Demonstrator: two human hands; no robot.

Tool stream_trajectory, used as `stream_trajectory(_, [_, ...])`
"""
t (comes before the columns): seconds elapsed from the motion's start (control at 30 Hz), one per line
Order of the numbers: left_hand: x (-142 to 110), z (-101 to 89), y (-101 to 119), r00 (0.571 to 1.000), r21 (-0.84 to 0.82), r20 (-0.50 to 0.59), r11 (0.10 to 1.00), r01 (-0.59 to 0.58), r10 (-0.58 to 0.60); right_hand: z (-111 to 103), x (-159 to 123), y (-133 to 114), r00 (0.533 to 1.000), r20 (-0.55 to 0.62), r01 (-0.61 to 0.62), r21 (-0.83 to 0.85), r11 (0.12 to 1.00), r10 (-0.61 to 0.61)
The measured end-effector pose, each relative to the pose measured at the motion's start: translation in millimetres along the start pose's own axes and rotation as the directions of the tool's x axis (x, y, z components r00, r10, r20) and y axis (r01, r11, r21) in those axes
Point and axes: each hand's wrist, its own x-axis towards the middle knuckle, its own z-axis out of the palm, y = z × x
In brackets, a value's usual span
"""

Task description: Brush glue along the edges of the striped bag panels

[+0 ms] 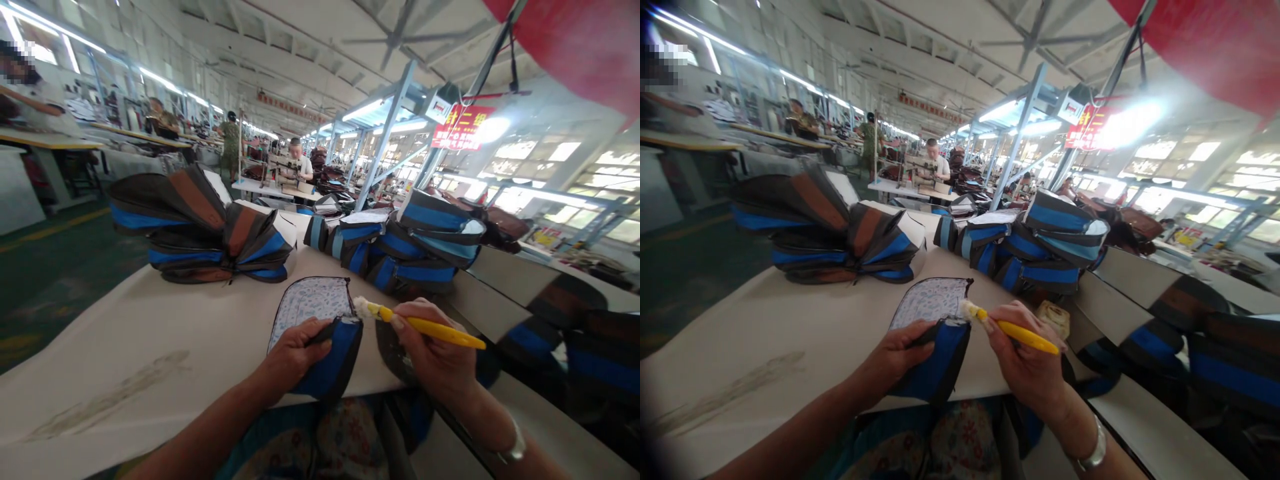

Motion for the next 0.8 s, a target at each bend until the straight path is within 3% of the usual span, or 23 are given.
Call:
stream_trajectory(0.1, [-1.5, 2.3, -0.4, 0.997, -0.156, 0.015, 0.985, 0.078, -0.077, 11.9, -0.7, -8.3, 0.995, 0.048, 0.086, 0.049, 0.995, -0.088])
stream_trajectory(0.23, [-5.3, 0.1, -1.3, 0.980, -0.329, 0.047, 0.924, 0.197, -0.192, 13.8, -9.8, 13.6, 0.994, 0.075, 0.083, 0.002, 0.997, -0.083])
stream_trajectory(0.37, [-7.3, -3.1, -0.7, 0.975, -0.367, 0.026, 0.905, 0.214, -0.220, 2.4, -17.3, 26.3, 0.999, 0.026, 0.027, -0.098, 0.995, -0.025])
stream_trajectory(0.57, [-6.6, -1.7, -0.4, 0.974, -0.384, 0.021, 0.898, 0.216, -0.225, 12.1, -12.9, 4.5, 0.993, 0.013, 0.120, -0.060, 0.991, -0.120])
stream_trajectory(0.67, [-6.7, -3.5, 1.3, 0.990, -0.236, -0.034, 0.964, 0.122, -0.134, 13.2, -10.4, 9.8, 0.993, 0.001, 0.117, -0.106, 0.988, -0.117])
stream_trajectory(0.73, [-6.7, -3.6, 1.8, 0.994, 0.022, -0.107, 1.000, 0.001, 0.001, 7.8, -8.0, 12.3, 0.995, -0.043, 0.083, -0.146, 0.986, -0.091])
stream_trajectory(0.8, [-6.8, -0.7, 0.3, 0.969, 0.330, -0.153, 0.934, -0.133, 0.192, 0.5, -4.4, 7.3, 0.995, -0.086, 0.039, -0.136, 0.990, -0.051])
